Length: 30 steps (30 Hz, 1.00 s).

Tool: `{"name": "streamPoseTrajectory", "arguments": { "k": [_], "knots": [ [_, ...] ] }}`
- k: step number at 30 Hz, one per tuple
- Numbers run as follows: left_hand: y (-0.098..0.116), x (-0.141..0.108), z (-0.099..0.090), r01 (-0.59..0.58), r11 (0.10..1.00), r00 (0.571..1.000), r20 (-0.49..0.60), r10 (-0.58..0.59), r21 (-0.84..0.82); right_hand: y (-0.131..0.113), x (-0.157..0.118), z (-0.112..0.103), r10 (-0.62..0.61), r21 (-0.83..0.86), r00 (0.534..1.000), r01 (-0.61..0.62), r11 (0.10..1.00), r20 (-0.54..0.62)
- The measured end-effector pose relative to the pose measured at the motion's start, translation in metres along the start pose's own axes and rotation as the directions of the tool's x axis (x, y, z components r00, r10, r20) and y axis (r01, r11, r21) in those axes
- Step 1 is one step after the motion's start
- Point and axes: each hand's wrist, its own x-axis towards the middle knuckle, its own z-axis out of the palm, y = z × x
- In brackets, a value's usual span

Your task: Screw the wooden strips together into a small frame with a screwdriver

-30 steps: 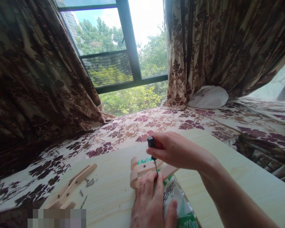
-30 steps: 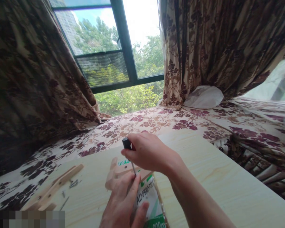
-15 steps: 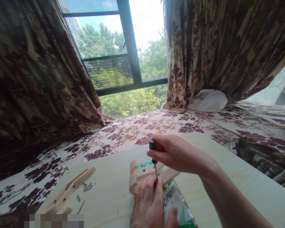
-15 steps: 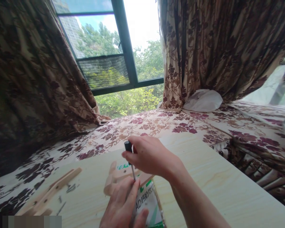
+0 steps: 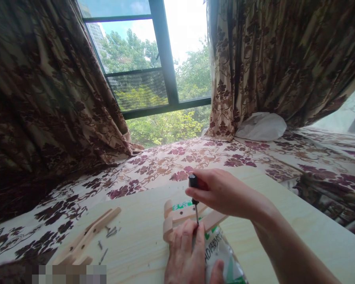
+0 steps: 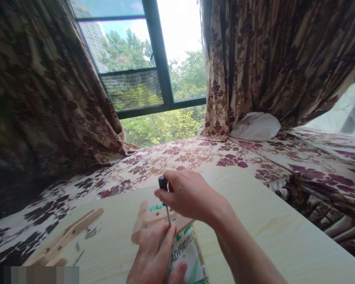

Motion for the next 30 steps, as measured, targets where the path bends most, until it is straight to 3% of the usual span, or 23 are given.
{"name": "streamPoseTrajectory", "arguments": {
  "k": [8, 14, 22, 30],
  "knots": [
    [-0.005, -0.002, 0.003, -0.030, 0.999, 0.999, 0.046, 0.029, 0.015, -0.008, -0.003, -0.002, -0.061, 0.029, 0.997, 0.059, 0.998, 0.048],
    [0.001, 0.001, -0.002, 0.021, 0.999, 1.000, 0.011, -0.021, -0.025, -0.003, -0.002, 0.000, -0.011, -0.002, 1.000, 0.011, 1.000, 0.012],
    [0.007, -0.003, 0.005, 0.136, 0.990, 0.989, -0.050, -0.138, -0.038, -0.004, -0.004, 0.002, -0.108, 0.106, 0.992, 0.102, 0.989, 0.057],
    [-0.001, -0.004, 0.008, 0.037, 0.999, 0.999, -0.021, -0.037, 0.010, 0.001, 0.000, 0.004, -0.037, 0.047, 0.998, 0.035, 0.998, 0.043]
  ]
}}
